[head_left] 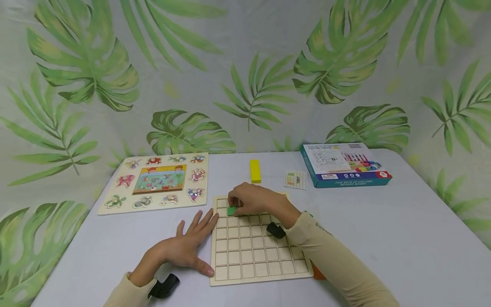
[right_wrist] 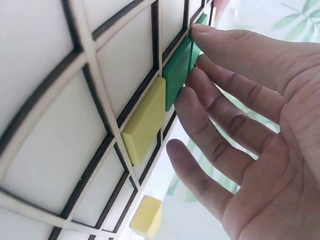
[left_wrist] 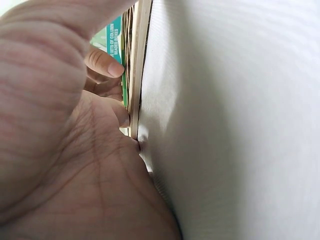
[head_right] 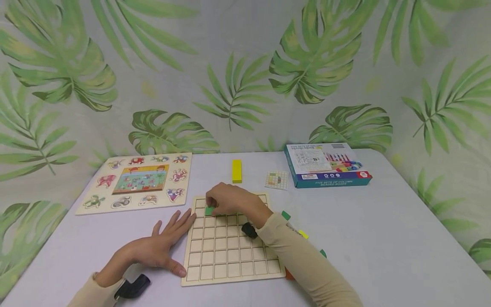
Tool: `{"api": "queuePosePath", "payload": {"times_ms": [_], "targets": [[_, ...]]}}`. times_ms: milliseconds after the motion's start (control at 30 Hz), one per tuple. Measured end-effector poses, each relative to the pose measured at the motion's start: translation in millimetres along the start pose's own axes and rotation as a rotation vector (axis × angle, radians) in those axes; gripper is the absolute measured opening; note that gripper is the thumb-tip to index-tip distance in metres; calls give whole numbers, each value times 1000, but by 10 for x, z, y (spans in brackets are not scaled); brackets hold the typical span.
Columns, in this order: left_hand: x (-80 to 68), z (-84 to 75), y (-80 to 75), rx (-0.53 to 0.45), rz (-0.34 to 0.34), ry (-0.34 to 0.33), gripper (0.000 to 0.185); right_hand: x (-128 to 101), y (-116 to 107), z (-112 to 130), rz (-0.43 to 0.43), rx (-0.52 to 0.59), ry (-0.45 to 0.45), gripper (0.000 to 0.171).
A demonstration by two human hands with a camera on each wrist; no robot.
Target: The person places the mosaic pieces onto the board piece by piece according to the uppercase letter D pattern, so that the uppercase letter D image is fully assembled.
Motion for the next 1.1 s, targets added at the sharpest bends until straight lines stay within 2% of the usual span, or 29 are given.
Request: {"api": "queuePosePath", "payload": {"times_ms": [333,667,933,1100], "targets": [[9,13,9,11,-6,-1,135,-99,-15,15,7,-27,-9,18],[14,15,-6,17,-8,-9,136,-219,-29,-135,-3,-10,58,19],[22,19,-4,2,-11,-8,137,-282,-29,-166,-8,11,52,18],[16,21,8,-1,-11,-16,136,-325,-6,-171,-5,13,69,24]]}}
Point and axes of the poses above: each hand's wrist, its own x-axis towards the middle knuckle, its own y-axis out of the palm, z = x × y, the point moved 9 cm from there along x, towards the middle knuckle, and after that the axes turned 3 degrees about z, right-handed, at the moved point
